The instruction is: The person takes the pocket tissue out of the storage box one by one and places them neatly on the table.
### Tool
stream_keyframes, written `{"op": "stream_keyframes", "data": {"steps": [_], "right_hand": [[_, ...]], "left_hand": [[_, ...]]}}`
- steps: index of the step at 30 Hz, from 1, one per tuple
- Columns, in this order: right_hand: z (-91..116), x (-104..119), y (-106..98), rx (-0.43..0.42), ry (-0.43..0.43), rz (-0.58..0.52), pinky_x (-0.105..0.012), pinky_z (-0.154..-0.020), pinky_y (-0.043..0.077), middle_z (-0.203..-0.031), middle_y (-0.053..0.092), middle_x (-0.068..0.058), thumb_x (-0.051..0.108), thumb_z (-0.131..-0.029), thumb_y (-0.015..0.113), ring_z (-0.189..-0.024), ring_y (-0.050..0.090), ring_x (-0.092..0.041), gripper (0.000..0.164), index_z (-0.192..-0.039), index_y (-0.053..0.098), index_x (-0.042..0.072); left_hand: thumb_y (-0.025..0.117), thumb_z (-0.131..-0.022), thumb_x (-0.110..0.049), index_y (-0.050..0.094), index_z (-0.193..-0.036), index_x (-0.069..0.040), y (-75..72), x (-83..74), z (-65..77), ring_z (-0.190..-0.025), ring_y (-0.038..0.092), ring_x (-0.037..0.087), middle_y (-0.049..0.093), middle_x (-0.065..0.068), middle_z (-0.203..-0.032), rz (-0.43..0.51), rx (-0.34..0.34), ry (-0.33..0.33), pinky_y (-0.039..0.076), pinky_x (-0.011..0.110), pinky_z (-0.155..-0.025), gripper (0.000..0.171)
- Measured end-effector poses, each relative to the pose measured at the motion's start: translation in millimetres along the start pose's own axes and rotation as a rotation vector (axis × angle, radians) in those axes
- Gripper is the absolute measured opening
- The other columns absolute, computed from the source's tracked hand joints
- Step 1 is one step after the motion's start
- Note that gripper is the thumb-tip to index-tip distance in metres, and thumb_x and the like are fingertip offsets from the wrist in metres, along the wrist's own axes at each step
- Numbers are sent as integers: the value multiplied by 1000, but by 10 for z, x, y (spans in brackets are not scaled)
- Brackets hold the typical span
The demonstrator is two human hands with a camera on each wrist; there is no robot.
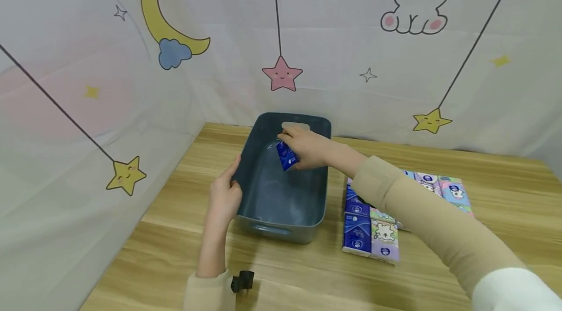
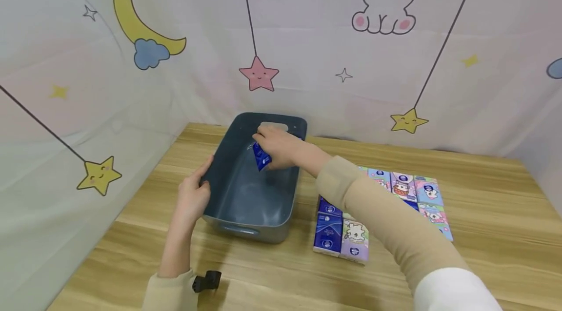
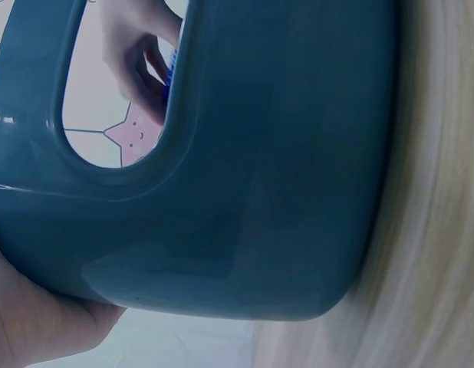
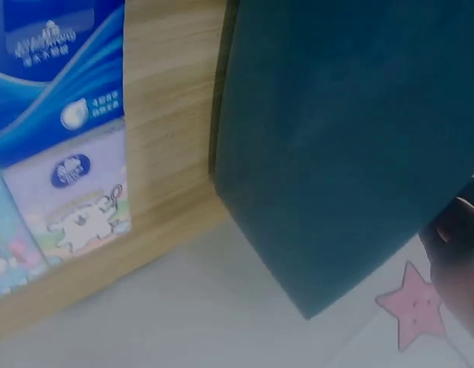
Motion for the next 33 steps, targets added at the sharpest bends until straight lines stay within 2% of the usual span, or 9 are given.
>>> {"op": "stream_keyframes", "data": {"steps": [5,9,14,18,21,24,26,30,33], "right_hand": [[285,-47,-185,-121,22,-144,-46,-112,35,-148,36,-19,30,-77,79,-136,36,-34,87,-145,36,0],[515,-78,-303,-195,39,-233,-45,-108,40,-141,40,-17,26,-77,80,-129,40,-31,87,-146,34,1],[797,-118,-387,-248,94,-317,-47,-108,40,-143,37,-17,22,-77,79,-129,39,-31,89,-149,30,3],[1053,-156,-430,-296,147,-349,-49,-106,41,-144,36,-17,19,-77,79,-130,39,-32,89,-149,29,5],[1261,-175,-424,-328,163,-334,-49,-105,42,-143,37,-18,18,-76,80,-129,39,-32,89,-149,30,4],[1476,-179,-414,-365,169,-314,-51,-104,42,-141,38,-19,17,-74,81,-127,40,-33,90,-148,32,2],[1610,-179,-396,-385,180,-303,-51,-103,43,-141,39,-18,18,-74,82,-126,41,-32,90,-147,32,2],[1832,-160,-326,-402,209,-289,-51,-100,44,-140,41,-16,20,-73,82,-125,43,-31,91,-147,33,3],[1962,-140,-249,-406,228,-304,-51,-98,45,-139,41,-15,20,-72,83,-124,44,-30,92,-147,33,3]], "left_hand": [[35,-85,6,41,-146,-17,9,-32,9,-100,52,33,42,14,-149,4,2,6,42,38,-82,66],[35,-85,6,40,-147,-17,12,-40,4,-83,50,30,42,15,-149,6,9,9,41,35,-74,66],[35,-86,6,40,-147,-18,5,-27,5,-59,33,20,42,13,-149,10,11,4,36,31,-60,66],[35,-86,5,40,-147,-19,11,-13,3,-58,34,20,42,12,-150,5,11,-3,38,32,-62,66],[36,-86,5,40,-147,-19,31,-10,-5,-72,47,26,42,12,-149,-6,8,-2,41,34,-69,66],[36,-86,5,40,-147,-20,59,-12,-18,-79,49,28,41,12,-150,-2,16,-1,42,34,-70,66],[35,-86,5,39,-147,-20,67,-16,-22,-66,41,24,41,11,-150,9,21,-2,39,33,-64,66],[35,-86,5,40,-147,-19,41,-23,-19,-58,32,18,41,12,-150,9,17,1,37,30,-60,66],[35,-86,6,40,-147,-18,18,-15,-4,-63,42,22,41,13,-150,4,13,-2,39,32,-65,66]]}}
Point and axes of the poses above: each hand's wrist, its own z-axis away from the middle knuckle, its own y-axis out of the palm, x = y × z, the point moved 9 cm from there along -z, towards the middle knuckle
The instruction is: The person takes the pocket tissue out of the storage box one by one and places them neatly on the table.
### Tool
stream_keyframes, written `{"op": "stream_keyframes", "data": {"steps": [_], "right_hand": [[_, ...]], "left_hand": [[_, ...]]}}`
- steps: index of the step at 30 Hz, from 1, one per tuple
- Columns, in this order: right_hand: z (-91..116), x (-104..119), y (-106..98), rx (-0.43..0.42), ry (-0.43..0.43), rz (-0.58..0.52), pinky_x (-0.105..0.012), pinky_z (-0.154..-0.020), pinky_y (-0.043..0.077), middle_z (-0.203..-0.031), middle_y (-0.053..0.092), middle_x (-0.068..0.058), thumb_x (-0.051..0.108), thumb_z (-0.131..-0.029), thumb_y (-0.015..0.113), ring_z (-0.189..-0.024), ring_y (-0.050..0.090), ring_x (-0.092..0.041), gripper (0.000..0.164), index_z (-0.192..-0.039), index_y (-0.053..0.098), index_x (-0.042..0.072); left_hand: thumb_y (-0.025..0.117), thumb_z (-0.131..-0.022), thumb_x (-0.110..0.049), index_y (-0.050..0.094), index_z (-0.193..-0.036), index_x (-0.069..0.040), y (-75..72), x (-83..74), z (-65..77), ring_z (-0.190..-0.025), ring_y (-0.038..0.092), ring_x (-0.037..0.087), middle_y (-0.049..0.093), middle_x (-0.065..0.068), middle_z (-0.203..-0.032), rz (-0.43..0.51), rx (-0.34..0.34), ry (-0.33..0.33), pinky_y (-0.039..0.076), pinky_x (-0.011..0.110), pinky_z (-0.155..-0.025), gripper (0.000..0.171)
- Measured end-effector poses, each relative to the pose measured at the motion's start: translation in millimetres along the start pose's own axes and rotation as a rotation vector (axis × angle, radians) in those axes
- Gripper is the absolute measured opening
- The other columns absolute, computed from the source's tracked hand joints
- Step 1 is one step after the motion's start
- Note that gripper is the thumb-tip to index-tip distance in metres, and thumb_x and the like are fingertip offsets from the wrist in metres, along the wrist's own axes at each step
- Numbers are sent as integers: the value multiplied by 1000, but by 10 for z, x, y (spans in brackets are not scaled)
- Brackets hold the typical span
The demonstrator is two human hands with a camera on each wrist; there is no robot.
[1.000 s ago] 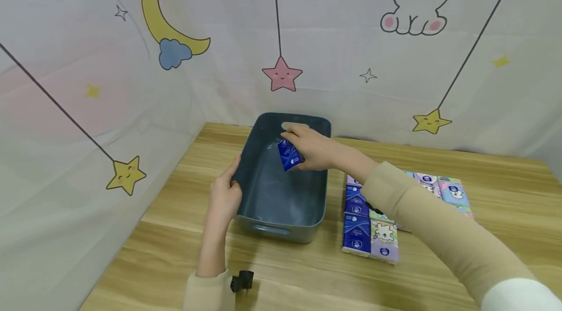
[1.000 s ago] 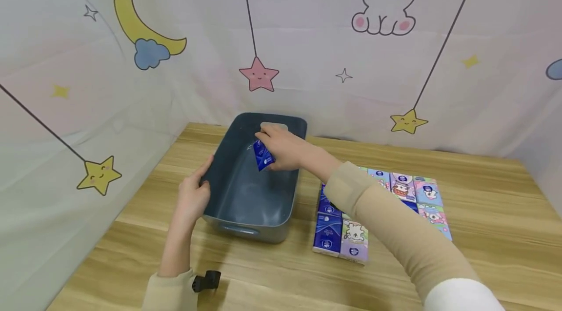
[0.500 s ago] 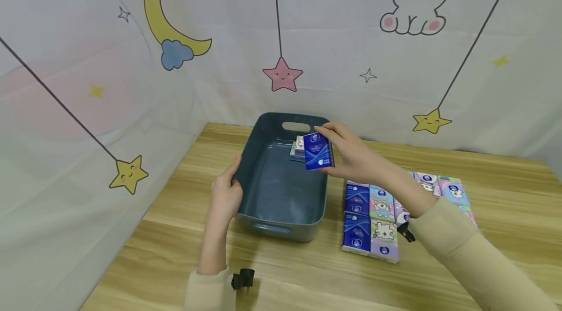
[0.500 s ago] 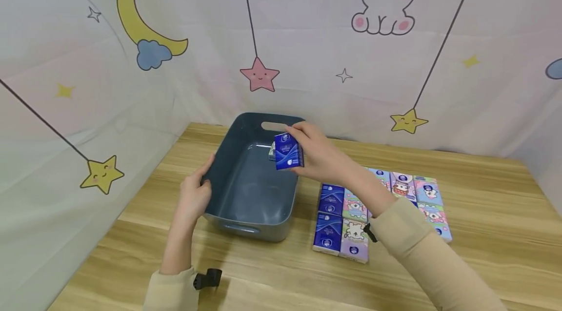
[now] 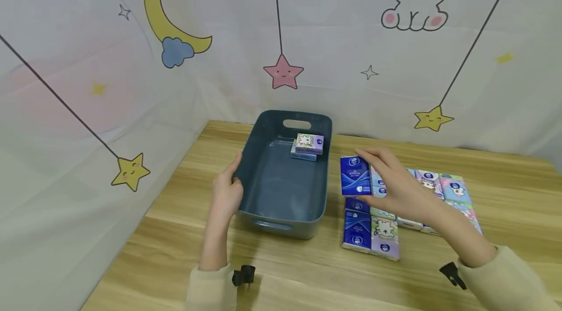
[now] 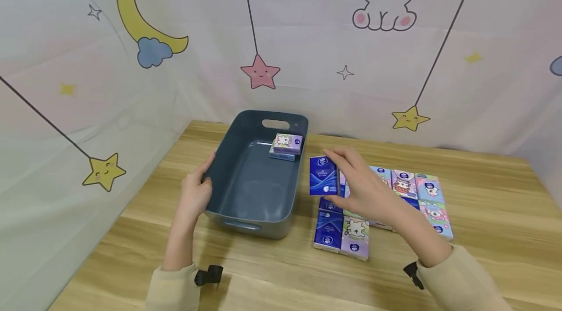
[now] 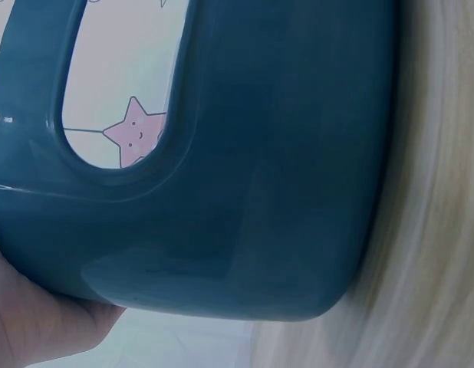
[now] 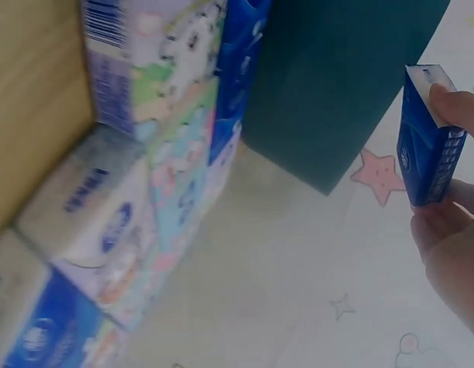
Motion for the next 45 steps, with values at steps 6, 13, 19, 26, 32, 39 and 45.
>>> {"op": "stream_keyframes", "data": {"steps": [6,13,19,26,32,39,45], "right_hand": [[308,-82,51,-12,59,-34,-54,-96,44,-137,43,-13,17,-70,84,-124,44,-31,92,-147,35,4],[669,-250,129,-17,177,-90,-62,-93,43,-138,42,-14,16,-69,84,-124,43,-34,95,-150,33,13],[956,-378,157,-27,263,-155,-67,-92,38,-139,41,-13,19,-71,83,-126,38,-39,94,-150,32,19],[1236,-454,175,-78,293,-135,-8,-105,27,-135,44,-7,19,-68,85,-125,36,-4,97,-150,33,24],[1394,-492,162,-140,262,-180,3,-95,17,-131,44,-7,9,-63,86,-124,23,18,96,-147,39,12],[1525,-596,197,-97,334,-180,-54,-94,42,-129,46,-6,14,-64,86,-118,20,21,91,-144,43,13],[1570,-622,217,-87,310,-155,-8,-98,27,-132,47,-7,15,-64,86,-121,20,21,92,-145,42,14]], "left_hand": [[35,-87,6,38,-148,-18,0,16,19,-56,35,18,40,11,-151,9,8,-9,38,30,-60,65],[34,-89,5,36,-149,-20,7,7,19,-45,22,10,39,11,-152,7,24,-16,34,24,-50,65],[34,-89,4,36,-148,-20,13,9,20,-45,23,11,39,10,-151,0,24,-24,35,26,-52,65],[34,-88,4,37,-148,-20,3,12,12,-45,23,11,39,12,-151,2,17,-19,36,28,-56,65],[35,-88,5,38,-148,-19,15,8,9,-66,42,23,39,12,-151,0,12,-12,41,33,-70,65],[34,-88,4,37,-148,-18,16,10,8,-58,32,19,39,10,-152,-2,15,-7,39,32,-65,65],[34,-88,5,36,-148,-18,20,6,7,-64,35,21,38,10,-153,2,22,-1,39,32,-69,64]]}}
Point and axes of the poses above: each hand's wrist, its own z-axis away from the middle knuckle, its own y-axis out of the palm, x = y × z, the point moved 9 cm from there along -z, towards the middle knuckle
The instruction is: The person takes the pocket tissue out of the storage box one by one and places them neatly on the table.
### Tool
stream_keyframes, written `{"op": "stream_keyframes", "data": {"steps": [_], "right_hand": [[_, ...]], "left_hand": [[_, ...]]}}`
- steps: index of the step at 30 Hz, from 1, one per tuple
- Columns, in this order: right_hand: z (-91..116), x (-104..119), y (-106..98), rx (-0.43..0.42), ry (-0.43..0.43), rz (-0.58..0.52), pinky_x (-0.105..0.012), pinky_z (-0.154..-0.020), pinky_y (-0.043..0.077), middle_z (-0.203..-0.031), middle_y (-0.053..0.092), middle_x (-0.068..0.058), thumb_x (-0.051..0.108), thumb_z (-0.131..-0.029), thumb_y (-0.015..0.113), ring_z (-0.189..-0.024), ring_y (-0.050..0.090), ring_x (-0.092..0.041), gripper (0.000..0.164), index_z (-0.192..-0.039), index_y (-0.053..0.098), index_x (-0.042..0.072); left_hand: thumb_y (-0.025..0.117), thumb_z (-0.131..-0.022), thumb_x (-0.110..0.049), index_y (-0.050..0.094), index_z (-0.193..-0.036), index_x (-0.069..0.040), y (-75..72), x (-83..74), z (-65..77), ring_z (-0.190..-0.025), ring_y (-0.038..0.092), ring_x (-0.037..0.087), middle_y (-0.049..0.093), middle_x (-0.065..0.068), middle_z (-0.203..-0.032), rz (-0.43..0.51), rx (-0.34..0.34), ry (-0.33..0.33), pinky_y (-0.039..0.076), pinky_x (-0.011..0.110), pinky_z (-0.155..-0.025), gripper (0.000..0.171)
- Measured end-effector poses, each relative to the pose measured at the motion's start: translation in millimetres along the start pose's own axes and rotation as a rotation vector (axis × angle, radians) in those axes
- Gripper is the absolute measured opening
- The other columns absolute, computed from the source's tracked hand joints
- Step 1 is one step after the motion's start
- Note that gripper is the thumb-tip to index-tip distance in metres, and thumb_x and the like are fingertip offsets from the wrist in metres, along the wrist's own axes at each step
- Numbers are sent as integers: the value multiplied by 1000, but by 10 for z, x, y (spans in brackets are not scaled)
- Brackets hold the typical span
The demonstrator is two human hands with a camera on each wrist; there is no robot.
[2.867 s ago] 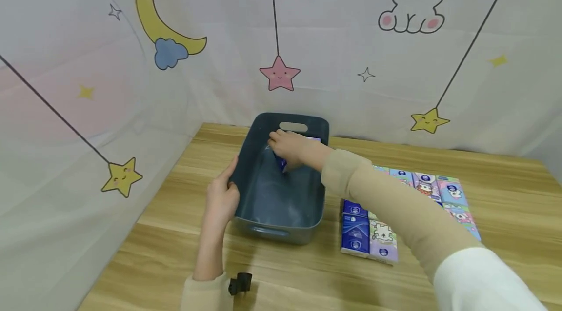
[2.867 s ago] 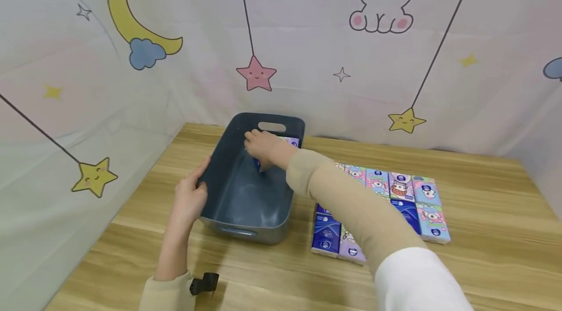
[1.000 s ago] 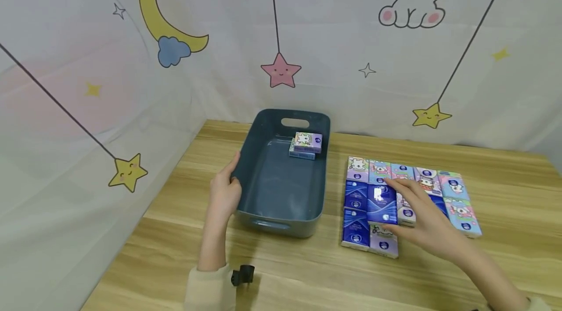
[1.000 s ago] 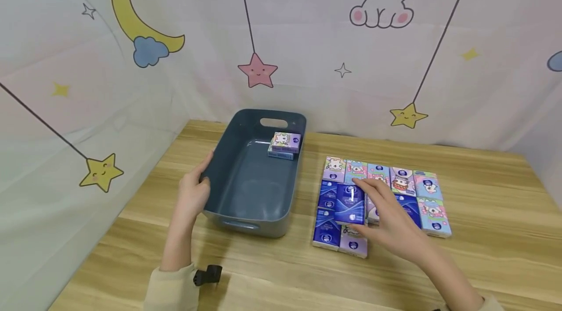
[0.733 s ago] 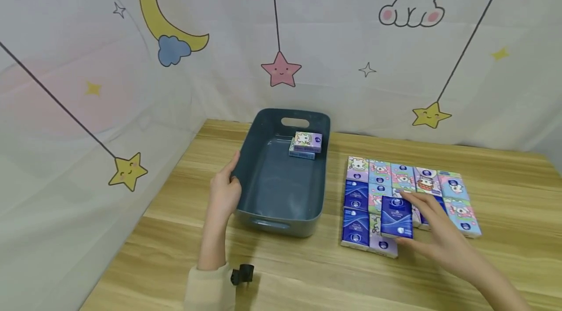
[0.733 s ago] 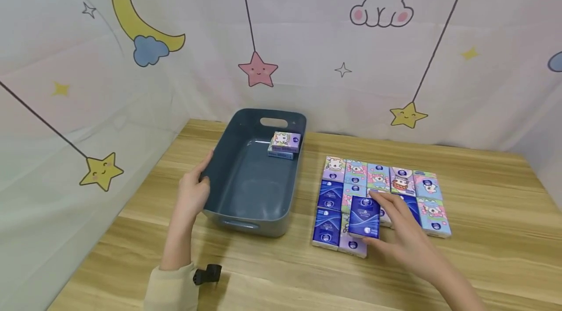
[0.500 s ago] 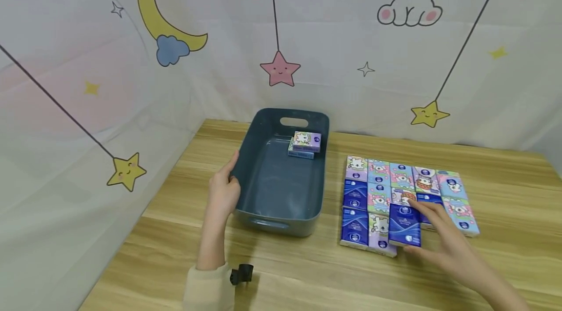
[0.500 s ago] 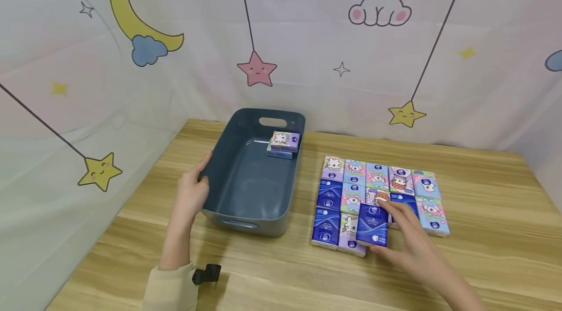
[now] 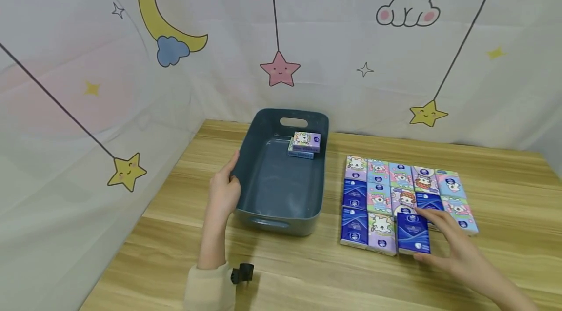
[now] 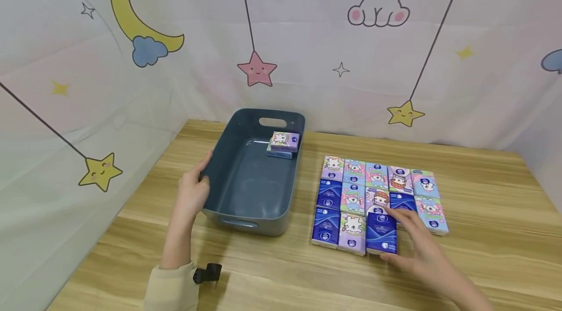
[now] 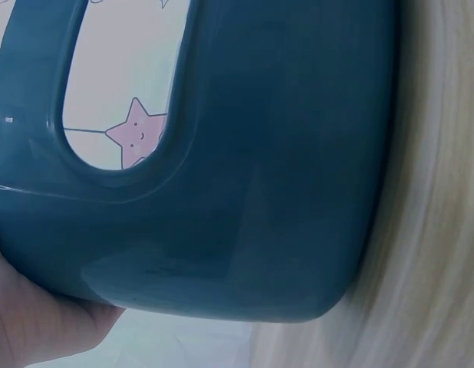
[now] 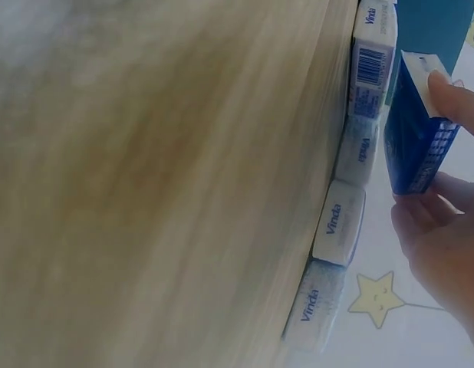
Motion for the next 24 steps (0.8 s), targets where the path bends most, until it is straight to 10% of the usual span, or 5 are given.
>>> {"op": "stream_keyframes", "data": {"steps": [11,18,24], "right_hand": [[-19,33,71,14,-100,61,6,-97,12,-129,47,-9,17,-62,87,-124,20,20,95,-145,41,10],[-16,39,115,36,-106,183,5,-99,7,-128,49,-7,27,-61,88,-114,44,-22,95,-143,44,12],[-22,52,161,62,-126,240,5,-101,2,-127,50,-10,29,-61,88,-113,47,-30,90,-138,48,8]], "left_hand": [[34,-88,5,36,-149,-19,1,6,-2,-59,32,19,38,10,-153,4,4,-6,38,32,-63,65],[34,-88,5,36,-148,-19,-3,7,-7,-63,33,19,37,8,-153,-4,1,-5,37,32,-63,65],[35,-87,5,37,-148,-18,-8,1,-1,-59,31,18,38,11,-152,-4,-3,-1,36,31,-60,65]]}}
Point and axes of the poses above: each hand's wrist, its own z-axis away from the middle knuckle, its own y-axis out of the palm, x = y × z, the point moved 9 cm from there along -z, towards the middle knuckle
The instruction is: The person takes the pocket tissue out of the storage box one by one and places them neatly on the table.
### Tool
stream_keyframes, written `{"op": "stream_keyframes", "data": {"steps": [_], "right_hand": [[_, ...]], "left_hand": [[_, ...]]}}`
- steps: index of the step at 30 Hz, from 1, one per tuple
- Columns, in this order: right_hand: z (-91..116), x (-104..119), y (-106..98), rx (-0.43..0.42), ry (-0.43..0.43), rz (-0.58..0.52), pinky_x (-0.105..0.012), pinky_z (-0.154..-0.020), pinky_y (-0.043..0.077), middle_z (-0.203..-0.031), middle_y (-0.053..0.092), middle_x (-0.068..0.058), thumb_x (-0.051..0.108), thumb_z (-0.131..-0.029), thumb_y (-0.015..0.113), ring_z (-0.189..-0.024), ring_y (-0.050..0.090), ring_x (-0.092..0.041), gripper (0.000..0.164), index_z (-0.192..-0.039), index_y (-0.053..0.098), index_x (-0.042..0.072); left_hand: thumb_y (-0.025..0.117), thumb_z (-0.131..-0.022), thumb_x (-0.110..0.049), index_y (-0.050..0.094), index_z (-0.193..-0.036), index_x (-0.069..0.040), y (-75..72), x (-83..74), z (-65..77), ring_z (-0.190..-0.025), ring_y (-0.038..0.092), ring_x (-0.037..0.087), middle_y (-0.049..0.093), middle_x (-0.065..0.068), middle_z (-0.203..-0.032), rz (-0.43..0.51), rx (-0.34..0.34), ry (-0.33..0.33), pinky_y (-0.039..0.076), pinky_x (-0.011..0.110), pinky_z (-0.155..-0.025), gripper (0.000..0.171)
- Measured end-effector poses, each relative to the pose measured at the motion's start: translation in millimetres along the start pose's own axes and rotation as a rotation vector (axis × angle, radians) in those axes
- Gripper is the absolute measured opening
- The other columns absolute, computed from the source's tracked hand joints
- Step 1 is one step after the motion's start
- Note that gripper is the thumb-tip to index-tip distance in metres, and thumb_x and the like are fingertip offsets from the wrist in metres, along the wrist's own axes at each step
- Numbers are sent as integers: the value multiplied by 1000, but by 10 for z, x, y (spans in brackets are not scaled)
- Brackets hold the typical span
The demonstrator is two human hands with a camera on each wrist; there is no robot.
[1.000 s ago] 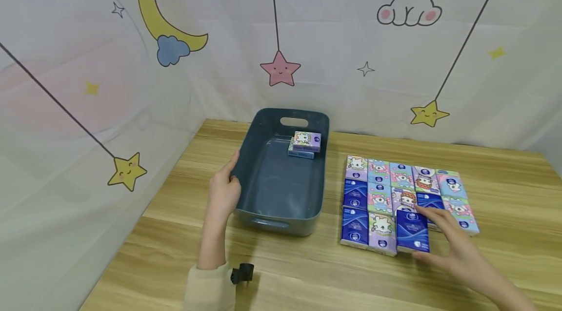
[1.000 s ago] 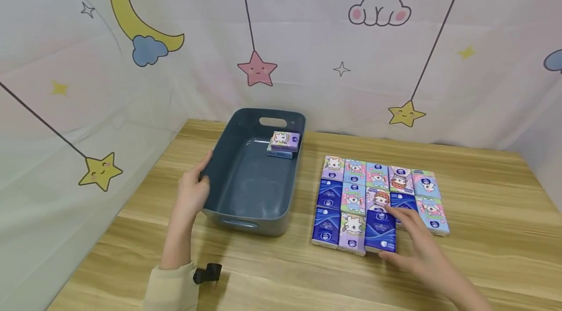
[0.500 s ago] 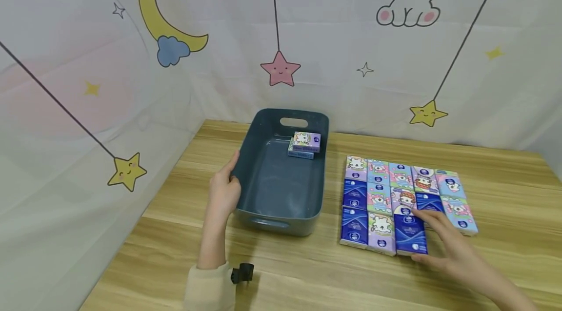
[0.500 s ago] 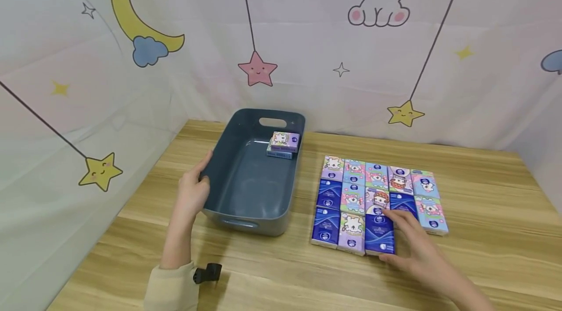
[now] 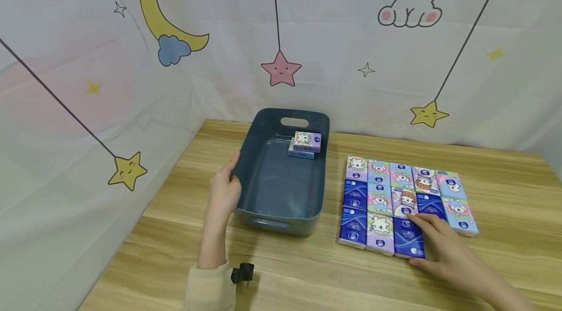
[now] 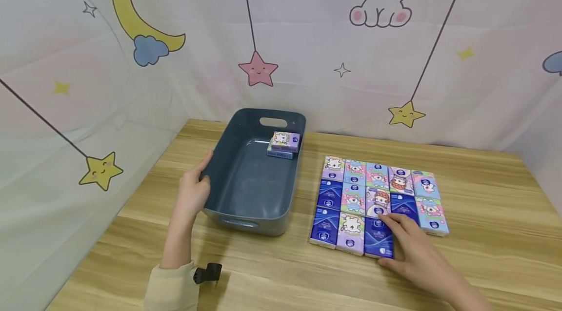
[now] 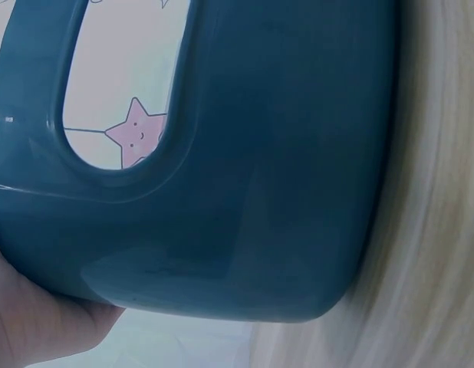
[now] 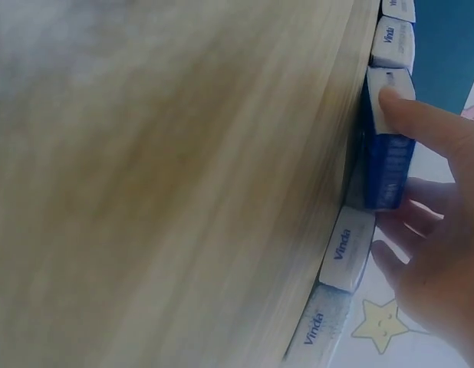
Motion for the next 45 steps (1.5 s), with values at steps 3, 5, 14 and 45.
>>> {"op": "stream_keyframes", "data": {"steps": [3,5,14,45], "right_hand": [[-1,6,23,16,-6,19,5,-100,1,-127,49,-10,29,-61,88,-114,46,-29,87,-137,50,7],[-3,4,35,25,-4,22,5,-100,0,-128,49,-10,30,-62,88,-115,46,-29,86,-136,51,7],[-26,14,52,37,-37,71,3,-101,-1,-129,50,-10,35,-59,88,-116,47,-30,87,-132,54,5],[-2230,654,12,256,11,-408,-65,-110,24,-159,22,-14,41,-95,55,-145,21,-38,69,-152,26,17]], "left_hand": [[34,-88,5,36,-148,-19,2,9,0,-56,30,17,37,10,-153,7,5,-6,37,31,-60,65],[34,-88,5,36,-149,-20,3,12,-3,-52,29,15,37,9,-153,10,9,-8,37,30,-59,65],[34,-87,4,37,-148,-19,-7,6,4,-50,26,14,39,8,-152,8,1,-4,37,31,-60,65],[33,-87,4,37,-148,-18,3,16,18,-43,23,10,38,14,-152,32,11,-12,32,22,-46,65]]}}
Point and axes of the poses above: each hand's wrist, its own z-axis away from the middle knuckle, its own y-axis out of the palm, x = y × z, the point moved 9 cm from there along -z, towards the middle knuckle
